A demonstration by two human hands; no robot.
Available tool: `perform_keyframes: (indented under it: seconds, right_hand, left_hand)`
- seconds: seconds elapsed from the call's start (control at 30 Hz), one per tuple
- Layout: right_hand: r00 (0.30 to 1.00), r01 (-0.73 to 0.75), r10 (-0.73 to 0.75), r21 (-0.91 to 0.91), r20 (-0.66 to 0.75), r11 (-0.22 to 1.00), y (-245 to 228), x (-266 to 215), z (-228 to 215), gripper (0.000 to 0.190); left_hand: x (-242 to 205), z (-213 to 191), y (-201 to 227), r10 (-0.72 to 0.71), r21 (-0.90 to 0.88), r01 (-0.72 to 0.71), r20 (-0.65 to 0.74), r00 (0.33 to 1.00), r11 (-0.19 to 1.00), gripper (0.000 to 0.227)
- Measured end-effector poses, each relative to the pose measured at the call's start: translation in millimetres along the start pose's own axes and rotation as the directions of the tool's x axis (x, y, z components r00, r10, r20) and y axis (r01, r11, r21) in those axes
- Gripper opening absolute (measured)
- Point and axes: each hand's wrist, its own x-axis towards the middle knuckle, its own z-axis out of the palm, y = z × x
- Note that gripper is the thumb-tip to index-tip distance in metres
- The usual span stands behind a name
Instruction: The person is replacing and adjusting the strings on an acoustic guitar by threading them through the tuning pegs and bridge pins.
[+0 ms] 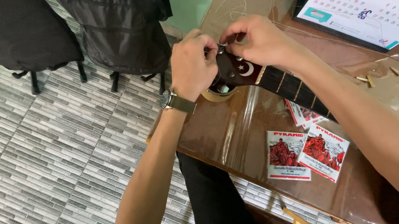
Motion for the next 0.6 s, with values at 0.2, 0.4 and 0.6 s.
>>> perform_keyframes:
  seconds: [0.2, 0.4, 0.6]
  right_hand:
    - [0.984, -0.143, 0.141, 0.016, 0.111, 0.99, -8, 6, -10, 0.019]
    - [0.95, -0.152, 0.147, -0.005, 0.274, 0.988, -4, 24, -20, 0.011]
    - [0.913, -0.192, 0.193, -0.039, 0.36, 0.981, 0, 39, -26, 0.014]
  left_hand:
    - [-5, 3, 3, -0.103, 0.068, 0.104, -0.016, 0.995, 0.992, 0.017]
    - [-6, 4, 5, -0.101, 0.115, 0.105, -0.044, 0.994, 0.988, 0.019]
    - [-5, 5, 3, -0.141, 0.105, 0.142, -0.019, 0.99, 0.984, 0.018]
